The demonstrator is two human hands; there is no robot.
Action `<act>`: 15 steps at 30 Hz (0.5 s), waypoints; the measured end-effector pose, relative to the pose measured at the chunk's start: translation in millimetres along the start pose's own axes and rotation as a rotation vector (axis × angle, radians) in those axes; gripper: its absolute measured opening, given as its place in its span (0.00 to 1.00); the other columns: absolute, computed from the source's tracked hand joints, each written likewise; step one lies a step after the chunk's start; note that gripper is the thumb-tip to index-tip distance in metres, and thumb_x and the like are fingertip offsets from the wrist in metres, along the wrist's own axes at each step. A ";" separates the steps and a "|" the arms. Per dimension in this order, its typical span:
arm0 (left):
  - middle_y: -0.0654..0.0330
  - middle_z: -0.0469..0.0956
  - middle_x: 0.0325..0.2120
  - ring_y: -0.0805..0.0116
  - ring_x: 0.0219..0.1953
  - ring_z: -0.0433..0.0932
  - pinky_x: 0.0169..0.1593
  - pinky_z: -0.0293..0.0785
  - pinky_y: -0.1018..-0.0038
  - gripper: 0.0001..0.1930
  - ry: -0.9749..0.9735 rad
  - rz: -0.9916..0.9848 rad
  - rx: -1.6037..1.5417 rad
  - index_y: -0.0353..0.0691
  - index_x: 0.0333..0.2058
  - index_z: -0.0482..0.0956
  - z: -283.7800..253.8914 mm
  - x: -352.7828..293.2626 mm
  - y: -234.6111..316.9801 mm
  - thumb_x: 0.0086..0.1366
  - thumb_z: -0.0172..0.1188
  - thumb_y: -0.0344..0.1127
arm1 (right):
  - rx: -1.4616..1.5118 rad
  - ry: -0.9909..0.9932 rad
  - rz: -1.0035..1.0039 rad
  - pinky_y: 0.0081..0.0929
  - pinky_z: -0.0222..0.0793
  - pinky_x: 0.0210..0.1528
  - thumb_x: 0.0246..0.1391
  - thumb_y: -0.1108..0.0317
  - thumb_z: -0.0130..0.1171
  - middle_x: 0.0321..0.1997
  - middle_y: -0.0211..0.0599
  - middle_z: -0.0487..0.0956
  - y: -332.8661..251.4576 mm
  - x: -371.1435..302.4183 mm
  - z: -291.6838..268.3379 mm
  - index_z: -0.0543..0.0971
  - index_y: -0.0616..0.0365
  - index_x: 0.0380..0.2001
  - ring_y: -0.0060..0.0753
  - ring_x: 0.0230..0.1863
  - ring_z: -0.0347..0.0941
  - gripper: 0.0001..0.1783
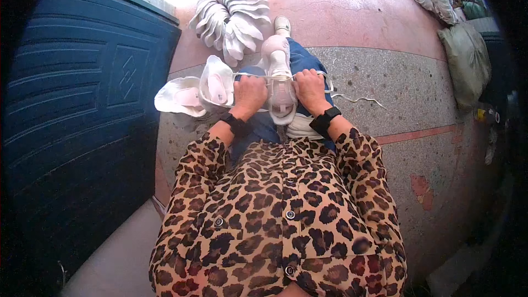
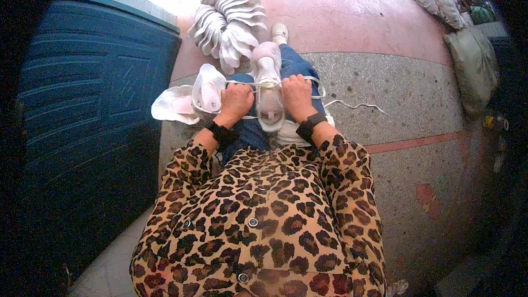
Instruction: Lacing and tying several pairs of white shoes.
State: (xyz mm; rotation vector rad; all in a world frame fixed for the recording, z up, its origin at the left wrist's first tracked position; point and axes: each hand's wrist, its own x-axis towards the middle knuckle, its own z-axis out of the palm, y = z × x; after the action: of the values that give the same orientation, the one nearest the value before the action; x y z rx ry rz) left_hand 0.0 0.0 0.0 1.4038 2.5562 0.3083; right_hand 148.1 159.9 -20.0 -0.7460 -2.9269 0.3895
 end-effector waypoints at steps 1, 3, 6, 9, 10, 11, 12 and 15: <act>0.55 0.82 0.29 0.52 0.39 0.78 0.41 0.71 0.52 0.07 -0.003 0.014 0.002 0.43 0.27 0.84 -1.4 0.6 0.1 0.57 0.58 0.37 | 0.011 0.008 0.001 0.42 0.66 0.45 0.52 0.58 0.62 0.35 0.34 0.78 -0.5 -0.6 -1.0 0.82 0.50 0.33 0.41 0.44 0.73 0.09; 0.56 0.82 0.28 0.53 0.39 0.78 0.40 0.71 0.53 0.08 -0.013 0.040 0.017 0.43 0.27 0.83 -1.9 1.9 -0.9 0.57 0.57 0.36 | 0.029 0.022 0.004 0.42 0.66 0.45 0.52 0.59 0.62 0.35 0.34 0.78 -3.2 -1.7 -3.2 0.82 0.50 0.31 0.40 0.43 0.73 0.09; 0.57 0.81 0.28 0.53 0.38 0.77 0.39 0.71 0.54 0.07 -0.006 0.088 0.056 0.42 0.25 0.82 4.6 5.0 -1.2 0.57 0.58 0.35 | 0.028 0.031 0.000 0.42 0.66 0.44 0.52 0.59 0.61 0.34 0.34 0.78 -7.9 -3.5 -5.5 0.83 0.51 0.27 0.40 0.43 0.73 0.09; 0.58 0.80 0.27 0.53 0.38 0.76 0.39 0.71 0.54 0.06 0.035 0.157 0.091 0.41 0.23 0.80 7.6 9.1 4.2 0.56 0.58 0.34 | 0.014 0.049 -0.012 0.42 0.66 0.44 0.51 0.60 0.60 0.33 0.34 0.79 -8.1 -6.2 -2.4 0.84 0.52 0.24 0.40 0.42 0.73 0.10; 0.58 0.81 0.28 0.54 0.39 0.76 0.40 0.70 0.55 0.06 0.038 0.180 0.097 0.41 0.23 0.80 2.8 8.4 6.1 0.56 0.58 0.34 | 0.026 0.070 -0.010 0.42 0.66 0.44 0.51 0.60 0.60 0.33 0.34 0.79 -8.6 -7.4 -0.1 0.84 0.52 0.23 0.40 0.42 0.73 0.10; 0.58 0.81 0.28 0.55 0.39 0.76 0.40 0.70 0.56 0.05 0.041 0.203 0.104 0.41 0.23 0.79 -1.9 7.6 8.4 0.55 0.58 0.33 | 0.031 0.068 -0.004 0.42 0.66 0.44 0.51 0.60 0.60 0.33 0.34 0.80 -8.6 -8.3 2.0 0.84 0.52 0.23 0.40 0.43 0.74 0.10; 0.60 0.81 0.29 0.56 0.41 0.76 0.41 0.69 0.58 0.03 0.030 0.250 0.166 0.42 0.24 0.80 -5.4 5.2 11.6 0.53 0.59 0.33 | 0.037 0.063 -0.004 0.42 0.67 0.44 0.51 0.60 0.60 0.33 0.35 0.80 -10.1 -9.3 3.6 0.84 0.52 0.24 0.39 0.43 0.74 0.11; 0.60 0.81 0.29 0.56 0.41 0.75 0.42 0.68 0.57 0.04 -0.018 0.156 0.192 0.43 0.26 0.82 0.1 5.0 17.2 0.53 0.61 0.34 | 0.040 0.039 -0.011 0.42 0.67 0.44 0.52 0.59 0.60 0.34 0.35 0.80 -12.5 -7.0 5.3 0.84 0.52 0.24 0.40 0.44 0.74 0.11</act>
State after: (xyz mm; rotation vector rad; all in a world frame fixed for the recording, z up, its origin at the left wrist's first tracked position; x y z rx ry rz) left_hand 11.2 13.3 4.3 1.6694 2.5237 0.0747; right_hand 147.7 144.8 -21.9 -0.7242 -2.8770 0.4257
